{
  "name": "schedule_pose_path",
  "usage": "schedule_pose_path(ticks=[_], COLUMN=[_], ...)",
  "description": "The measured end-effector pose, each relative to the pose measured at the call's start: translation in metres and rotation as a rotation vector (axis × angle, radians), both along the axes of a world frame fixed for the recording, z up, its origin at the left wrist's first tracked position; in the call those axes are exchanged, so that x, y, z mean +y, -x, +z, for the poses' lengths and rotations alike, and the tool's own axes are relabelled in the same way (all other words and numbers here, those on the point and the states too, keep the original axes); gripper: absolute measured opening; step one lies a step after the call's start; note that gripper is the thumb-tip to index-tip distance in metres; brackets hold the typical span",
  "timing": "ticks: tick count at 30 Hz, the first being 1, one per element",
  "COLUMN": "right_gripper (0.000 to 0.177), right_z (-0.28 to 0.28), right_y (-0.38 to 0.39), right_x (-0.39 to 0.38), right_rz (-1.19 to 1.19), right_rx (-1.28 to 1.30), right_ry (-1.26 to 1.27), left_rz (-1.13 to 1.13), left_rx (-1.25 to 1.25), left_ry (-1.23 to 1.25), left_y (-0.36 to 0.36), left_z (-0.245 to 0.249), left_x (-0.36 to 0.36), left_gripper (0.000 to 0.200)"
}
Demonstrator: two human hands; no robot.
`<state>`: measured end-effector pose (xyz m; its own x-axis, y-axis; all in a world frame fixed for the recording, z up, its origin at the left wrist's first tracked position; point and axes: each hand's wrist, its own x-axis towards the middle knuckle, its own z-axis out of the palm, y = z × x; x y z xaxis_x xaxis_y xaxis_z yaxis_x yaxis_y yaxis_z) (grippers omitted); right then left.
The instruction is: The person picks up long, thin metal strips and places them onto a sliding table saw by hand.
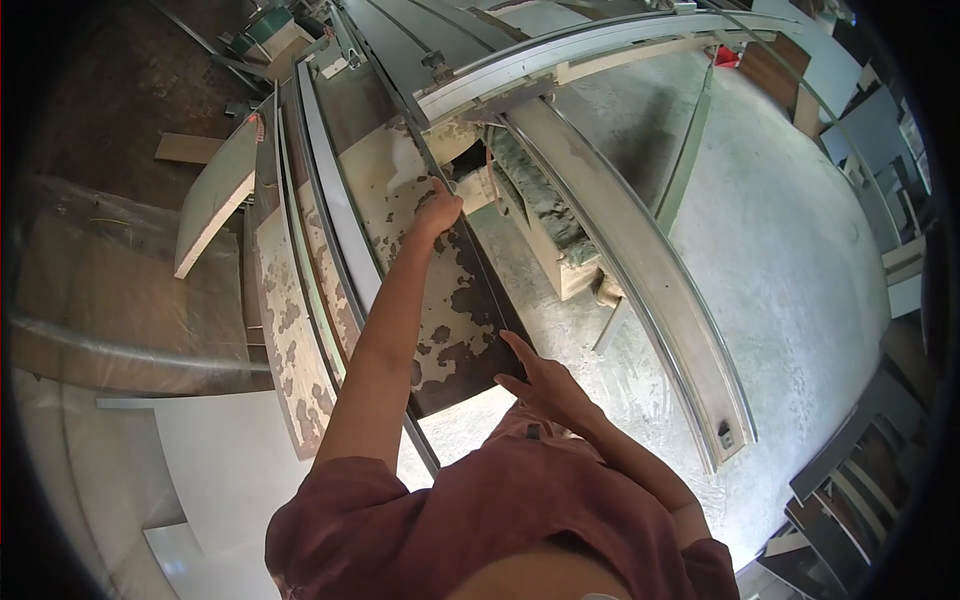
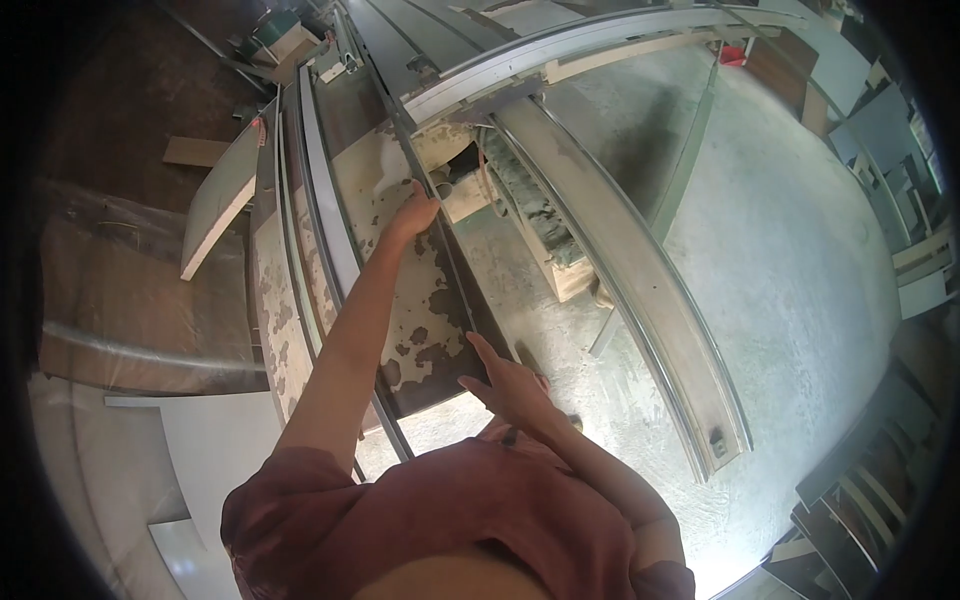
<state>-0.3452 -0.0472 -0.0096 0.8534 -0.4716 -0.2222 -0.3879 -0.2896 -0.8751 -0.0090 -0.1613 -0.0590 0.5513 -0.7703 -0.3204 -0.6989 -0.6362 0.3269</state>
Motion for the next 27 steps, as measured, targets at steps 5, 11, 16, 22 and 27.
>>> schedule_pose_path(ticks=[5,11,16,22,27], right_gripper=[0.064,0.068,0.069,0.069,0.067], right_z=[0.0,0.007,0.005,0.006,0.01], right_y=[0.0,-0.01,-0.03,-0.053,-0.07], right_x=[0.002,-0.005,-0.016,-0.032,-0.044], right_rz=[-0.045,0.017,0.048,0.076,0.095], right_rx=[-0.02,0.04,0.051,0.057,0.069], right_ry=[-0.042,-0.145,-0.186,-0.113,-0.21], left_rz=[-0.059,-0.035,-0.103,-0.032,0.0], left_rx=[-0.073,-0.031,-0.147,-0.051,-0.045], left_ry=[-0.007,-0.014,0.051,0.031,-0.033], left_y=[-0.006,-0.01,-0.036,-0.045,-0.06], left_z=[-0.007,-0.004,-0.019,0.005,0.007], left_x=[0.002,0.002,-0.001,-0.016,-0.027], left_gripper=[0.072,0.07,0.069,0.069,0.07])
